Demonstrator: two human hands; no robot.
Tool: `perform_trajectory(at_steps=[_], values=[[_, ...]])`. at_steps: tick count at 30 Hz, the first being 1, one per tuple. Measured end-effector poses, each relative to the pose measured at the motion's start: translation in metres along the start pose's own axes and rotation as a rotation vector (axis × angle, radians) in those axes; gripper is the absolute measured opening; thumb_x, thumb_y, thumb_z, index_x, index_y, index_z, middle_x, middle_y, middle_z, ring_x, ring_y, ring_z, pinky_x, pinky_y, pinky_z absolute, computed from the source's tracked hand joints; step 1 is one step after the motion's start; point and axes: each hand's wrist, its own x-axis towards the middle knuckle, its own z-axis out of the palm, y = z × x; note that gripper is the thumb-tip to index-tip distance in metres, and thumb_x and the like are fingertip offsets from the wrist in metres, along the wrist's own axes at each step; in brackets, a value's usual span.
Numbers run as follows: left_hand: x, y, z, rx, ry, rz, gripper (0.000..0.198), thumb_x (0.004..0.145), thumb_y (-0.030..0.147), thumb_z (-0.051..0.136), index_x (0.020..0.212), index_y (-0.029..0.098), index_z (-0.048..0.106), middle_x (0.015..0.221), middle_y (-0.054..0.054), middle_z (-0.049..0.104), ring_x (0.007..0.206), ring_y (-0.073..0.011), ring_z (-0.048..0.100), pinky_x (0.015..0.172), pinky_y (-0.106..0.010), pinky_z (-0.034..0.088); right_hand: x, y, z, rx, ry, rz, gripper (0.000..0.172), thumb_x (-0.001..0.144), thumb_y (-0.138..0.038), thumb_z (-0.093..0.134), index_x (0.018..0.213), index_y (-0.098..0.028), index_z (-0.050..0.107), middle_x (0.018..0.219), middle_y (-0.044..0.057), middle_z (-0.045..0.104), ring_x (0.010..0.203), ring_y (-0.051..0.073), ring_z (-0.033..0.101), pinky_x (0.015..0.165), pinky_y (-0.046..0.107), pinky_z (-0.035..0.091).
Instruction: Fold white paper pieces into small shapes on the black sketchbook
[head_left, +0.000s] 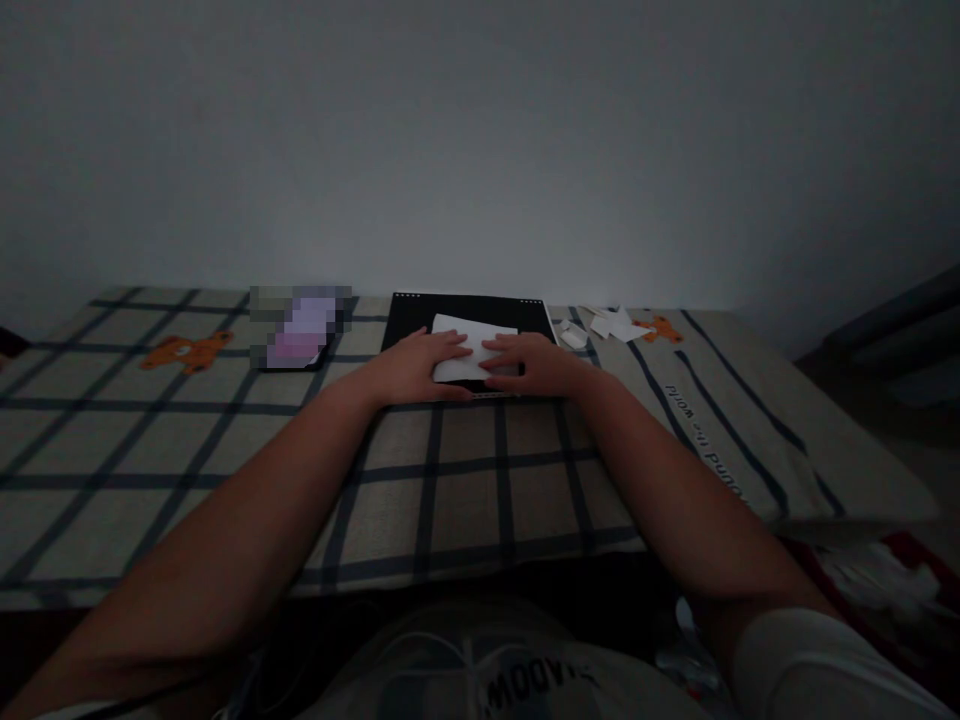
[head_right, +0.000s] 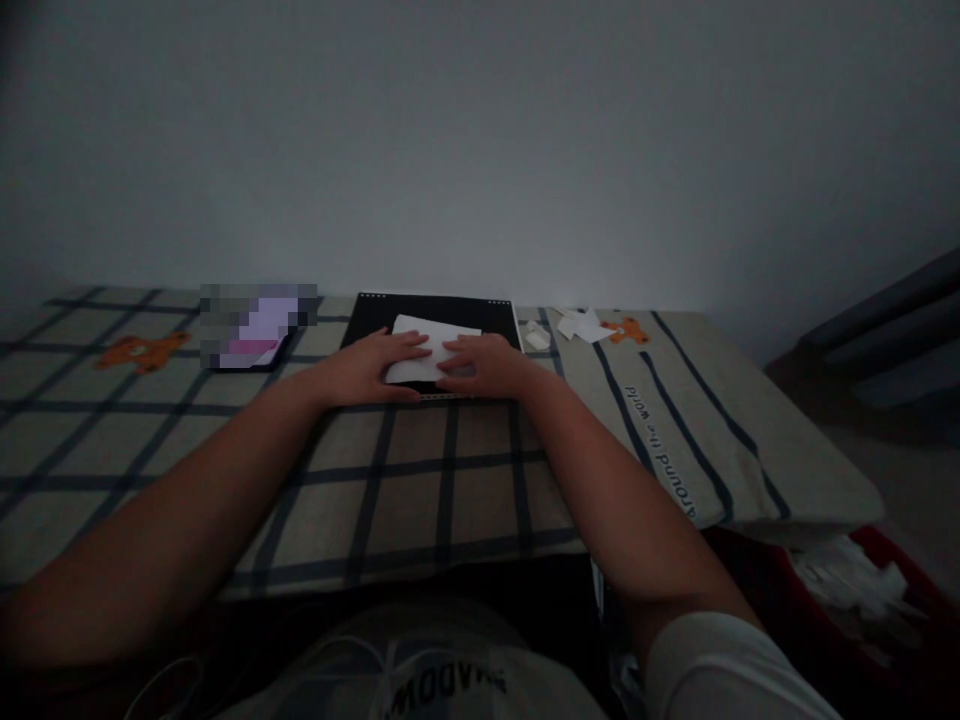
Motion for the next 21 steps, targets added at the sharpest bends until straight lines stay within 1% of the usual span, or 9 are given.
perform_trajectory(at_steps=[3,6,10,13,15,16,18,20,21], values=[[-0.002,-0.005,-0.001,-0.027,0.019,-0.018,0.09,0.078,0.072,0.065,0.15,0.019,0.052,0.163,-0.013,0.039,0.15,-0.0294,0.039,0.124,-0.045,0.026,-0.001,0.003,-0.001,0.036,0.028,-0.025,0.035,0.096,-0.042,0.063,0.12,-0.022,0.077,0.143,0.012,0.062,0.137,0.028,0.056,0.116,0.046,0.041],[-0.004,-0.014,-0.003,-0.044,0.052,-0.007,0.079,0.081,0.062,0.064,0.147,0.019,0.056,0.159,-0.012,0.044,0.147,-0.026,0.043,0.122,-0.039,0.032,-0.002,0.004,-0.003,0.03,0.023,-0.012,0.033,0.096,-0.042,0.064,0.117,-0.02,0.078,0.138,0.012,0.066,0.134,0.027,0.059,0.114,0.044,0.043],[-0.004,-0.023,-0.005,-0.045,0.079,0.058,0.06,0.088,0.046,0.055,0.141,0.018,0.062,0.15,-0.008,0.057,0.145,-0.0223,0.046,0.122,-0.038,0.033,-0.003,0.001,-0.005,-0.011,0.009,0.02,0.047,0.09,-0.05,0.07,0.124,-0.019,0.074,0.138,0.013,0.067,0.134,0.028,0.058,0.115,0.043,0.043],[-0.004,-0.022,-0.005,-0.086,0.087,0.049,0.052,0.096,0.048,0.044,0.136,0.024,0.066,0.146,-0.003,0.061,0.143,-0.0205,0.049,0.121,-0.039,0.035,-0.003,-0.002,-0.004,-0.015,0.016,0.047,0.059,0.083,-0.057,0.075,0.129,-0.021,0.072,0.141,0.012,0.065,0.135,0.029,0.058,0.114,0.045,0.043],[-0.004,-0.019,-0.005,-0.128,0.097,0.012,0.055,0.099,0.052,0.038,0.136,0.024,0.067,0.146,-0.003,0.061,0.143,-0.0211,0.05,0.12,-0.039,0.035,-0.004,-0.004,-0.004,-0.011,0.021,0.056,0.062,0.081,-0.059,0.076,0.13,-0.022,0.071,0.14,0.011,0.065,0.133,0.03,0.059,0.113,0.045,0.044],[-0.004,-0.017,-0.006,-0.144,0.104,-0.021,0.057,0.099,0.054,0.037,0.137,0.023,0.066,0.147,-0.003,0.06,0.142,-0.0222,0.051,0.12,-0.04,0.036,-0.004,-0.005,-0.004,-0.011,0.023,0.054,0.059,0.081,-0.057,0.076,0.128,-0.021,0.072,0.139,0.012,0.067,0.132,0.031,0.06,0.112,0.045,0.044],[-0.004,-0.015,-0.007,-0.161,0.113,-0.093,0.06,0.098,0.057,0.037,0.138,0.021,0.065,0.146,-0.005,0.061,0.136,-0.0251,0.056,0.116,-0.04,0.041,-0.004,-0.005,-0.006,-0.01,0.025,0.036,0.045,0.086,-0.05,0.073,0.12,-0.02,0.076,0.131,0.012,0.071,0.124,0.03,0.064,0.107,0.043,0.047],[-0.004,-0.014,-0.008,-0.174,0.114,-0.157,0.06,0.097,0.059,0.039,0.135,0.022,0.068,0.136,-0.006,0.069,0.124,-0.0275,0.065,0.107,-0.039,0.048,-0.004,-0.005,-0.008,0.015,0.027,0.003,0.031,0.095,-0.042,0.062,0.109,-0.021,0.079,0.116,0.009,0.077,0.11,0.025,0.07,0.098,0.038,0.049],[-0.003,-0.014,-0.009,-0.183,0.113,-0.188,0.06,0.096,0.061,0.041,0.129,0.022,0.071,0.126,-0.006,0.074,0.116,-0.0284,0.069,0.101,-0.039,0.052,-0.005,-0.005,-0.01,0.029,0.03,-0.007,0.029,0.098,-0.039,0.057,0.103,-0.021,0.079,0.106,0.007,0.079,0.1,0.022,0.071,0.091,0.035,0.05]])
